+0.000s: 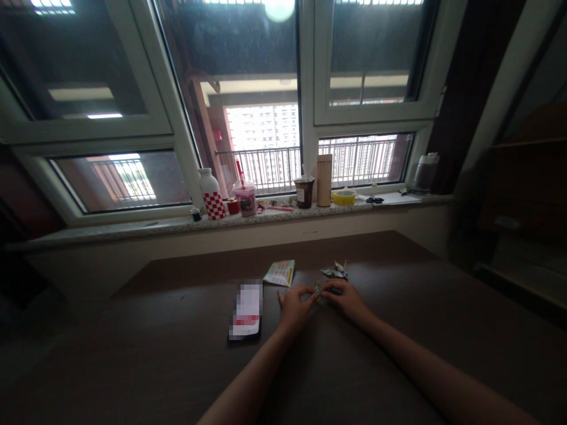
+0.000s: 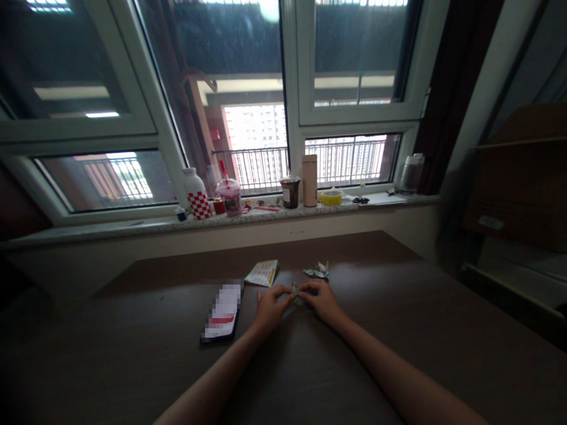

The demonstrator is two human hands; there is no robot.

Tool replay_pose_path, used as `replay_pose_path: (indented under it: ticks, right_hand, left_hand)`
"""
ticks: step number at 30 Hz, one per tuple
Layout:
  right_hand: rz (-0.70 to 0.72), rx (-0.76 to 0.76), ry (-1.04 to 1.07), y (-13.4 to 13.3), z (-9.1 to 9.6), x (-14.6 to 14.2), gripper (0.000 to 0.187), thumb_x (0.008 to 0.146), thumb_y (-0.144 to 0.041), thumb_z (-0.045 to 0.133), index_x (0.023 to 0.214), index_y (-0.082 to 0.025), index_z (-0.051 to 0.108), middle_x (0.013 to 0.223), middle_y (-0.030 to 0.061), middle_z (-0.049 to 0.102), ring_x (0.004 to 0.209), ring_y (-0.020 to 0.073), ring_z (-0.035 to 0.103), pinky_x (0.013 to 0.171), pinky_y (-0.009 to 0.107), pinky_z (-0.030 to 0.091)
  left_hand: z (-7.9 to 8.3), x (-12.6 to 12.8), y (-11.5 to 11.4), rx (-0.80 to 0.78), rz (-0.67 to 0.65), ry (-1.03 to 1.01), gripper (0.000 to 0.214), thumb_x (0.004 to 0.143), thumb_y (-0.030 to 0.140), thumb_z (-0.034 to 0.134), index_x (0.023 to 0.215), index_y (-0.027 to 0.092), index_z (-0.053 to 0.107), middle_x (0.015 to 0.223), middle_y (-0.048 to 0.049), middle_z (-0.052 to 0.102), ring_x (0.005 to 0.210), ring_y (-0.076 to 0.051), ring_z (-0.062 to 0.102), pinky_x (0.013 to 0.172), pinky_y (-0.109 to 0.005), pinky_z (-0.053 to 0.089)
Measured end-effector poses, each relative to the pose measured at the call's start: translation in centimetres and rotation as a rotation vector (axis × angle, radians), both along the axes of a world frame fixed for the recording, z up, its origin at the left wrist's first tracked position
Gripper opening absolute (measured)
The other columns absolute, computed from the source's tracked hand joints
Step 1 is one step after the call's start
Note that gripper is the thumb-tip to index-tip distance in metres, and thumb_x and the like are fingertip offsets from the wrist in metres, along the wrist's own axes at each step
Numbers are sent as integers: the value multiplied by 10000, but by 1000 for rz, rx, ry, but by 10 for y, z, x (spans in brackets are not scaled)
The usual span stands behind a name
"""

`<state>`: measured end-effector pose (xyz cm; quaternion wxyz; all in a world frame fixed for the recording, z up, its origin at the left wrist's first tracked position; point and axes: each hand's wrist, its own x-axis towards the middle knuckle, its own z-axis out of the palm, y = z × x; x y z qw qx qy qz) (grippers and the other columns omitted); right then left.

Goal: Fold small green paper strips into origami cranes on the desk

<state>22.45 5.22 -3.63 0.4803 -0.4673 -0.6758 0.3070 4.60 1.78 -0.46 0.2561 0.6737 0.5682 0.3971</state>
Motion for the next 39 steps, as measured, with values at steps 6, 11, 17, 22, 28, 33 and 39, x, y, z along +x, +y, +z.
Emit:
replay_pose_path:
  ticks: [6,11,17,22,28,33,39]
  right_hand:
    - [23,-13,-36,-4,4,-4,231,695,-425,722,743,-199,731,955,91,732,1068,294,623,997,453,416]
    - [71,30,-70,-4,5,-9,224,746,-412,669,703,-192,677,861,67,716,914,245,637,899,390,459]
    - [41,44,-64,-5,9,-10,247,747,-439,682,703,-196,677,815,51,711,878,235,639,885,375,461]
    - [5,37,-22,-6,10,-6,196,731,-409,697,734,-213,709,853,55,721,930,247,635,914,392,455]
    - [-2,81,48,-8,8,-7,208,740,-374,690,875,-222,731,940,63,727,975,247,630,943,409,445]
    - [-1,85,39,-9,8,-6,181,758,-369,667,842,-221,728,937,59,725,980,245,627,957,406,434]
    - [-58,70,7,-11,10,-8,173,728,-332,667,851,-219,710,955,61,719,1009,254,616,960,409,426]
  left_hand:
    - [1,2,0,52,74,43,65,731,304,729,750,249,757,1184,-71,623,1207,-296,519,1115,-563,238]
    - [1,7,-1,82,114,63,26,724,236,726,702,223,731,1213,-76,541,1223,-298,478,1074,-503,307]
    - [-1,5,2,120,101,30,31,729,271,737,713,244,736,1211,-49,520,1228,-275,467,1077,-463,320]
    - [-4,2,3,142,126,12,38,728,304,757,749,274,767,1128,-47,561,1159,-273,510,1056,-464,351]
    - [-6,2,1,203,136,-14,65,721,312,774,773,273,768,1157,-51,553,1183,-270,498,1055,-460,362]
    - [-5,2,0,215,141,-37,84,714,282,781,797,279,769,1167,-51,553,1191,-267,497,1060,-455,361]
    - [-6,2,1,206,140,0,15,732,265,764,745,269,768,1180,-52,581,1187,-272,503,1059,-473,355]
